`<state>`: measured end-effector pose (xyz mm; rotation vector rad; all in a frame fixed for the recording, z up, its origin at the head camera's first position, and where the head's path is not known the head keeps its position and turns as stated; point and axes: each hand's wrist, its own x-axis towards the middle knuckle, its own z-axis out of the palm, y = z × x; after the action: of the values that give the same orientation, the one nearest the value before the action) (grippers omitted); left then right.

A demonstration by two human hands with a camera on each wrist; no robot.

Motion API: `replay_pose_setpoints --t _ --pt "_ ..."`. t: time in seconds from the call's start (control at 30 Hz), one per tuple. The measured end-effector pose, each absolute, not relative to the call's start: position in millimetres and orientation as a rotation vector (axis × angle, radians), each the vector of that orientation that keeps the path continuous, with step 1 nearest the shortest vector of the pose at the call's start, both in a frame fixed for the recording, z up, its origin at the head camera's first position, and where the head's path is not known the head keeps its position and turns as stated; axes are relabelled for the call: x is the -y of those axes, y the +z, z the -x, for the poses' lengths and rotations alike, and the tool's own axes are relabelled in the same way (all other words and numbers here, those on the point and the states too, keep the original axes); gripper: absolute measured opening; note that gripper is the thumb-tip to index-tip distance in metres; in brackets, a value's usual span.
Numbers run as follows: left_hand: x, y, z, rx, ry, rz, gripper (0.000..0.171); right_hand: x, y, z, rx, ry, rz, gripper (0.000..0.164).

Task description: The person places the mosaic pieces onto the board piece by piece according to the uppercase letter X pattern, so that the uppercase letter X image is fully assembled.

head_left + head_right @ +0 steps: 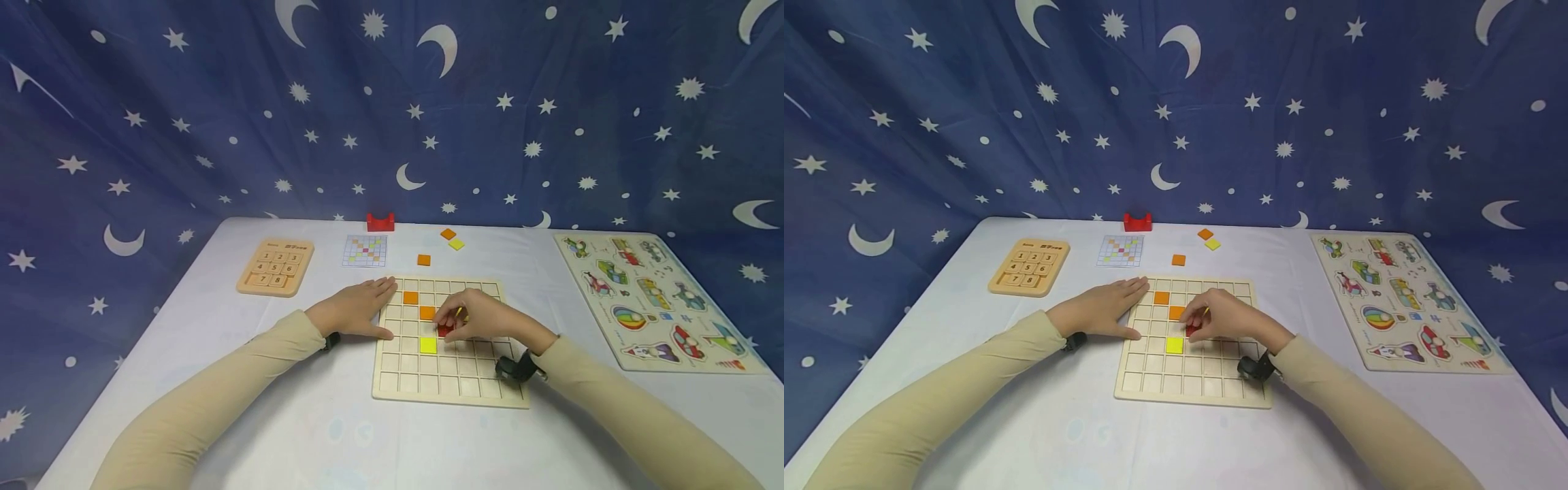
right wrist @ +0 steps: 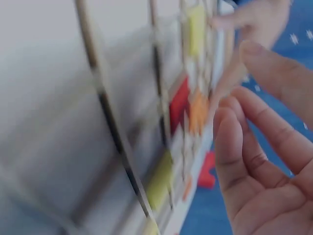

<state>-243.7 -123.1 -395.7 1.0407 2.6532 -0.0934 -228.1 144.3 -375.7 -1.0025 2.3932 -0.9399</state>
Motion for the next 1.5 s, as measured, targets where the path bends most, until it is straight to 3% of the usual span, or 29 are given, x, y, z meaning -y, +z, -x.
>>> replay_pose_setpoints --t 0.3,0.63,1.1,1.5 --pt "124.4 -394.6 243.4 -2.657 -0.101 -1.055 0.1 -177.7 -347.3 272.1 -2.391 -1.056 0.871 0.036" --pt "123.2 -394.9 242.8 -2.649 -0.097 -1.059 0.099 -193.7 -340.7 326.7 -2.47 -1.094 0.695 0.043" --pt "123.2 -394.4 242.4 -2.648 -0.099 -1.021 0.1 -190.2 -379.9 384.4 -2.542 -1.105 0.447 0.038" --pt "123.4 -395.3 242.6 -2.648 -0.095 -1.012 0.1 -177.9 -392.1 398.1 -2.592 -0.949 0.456 0.041"
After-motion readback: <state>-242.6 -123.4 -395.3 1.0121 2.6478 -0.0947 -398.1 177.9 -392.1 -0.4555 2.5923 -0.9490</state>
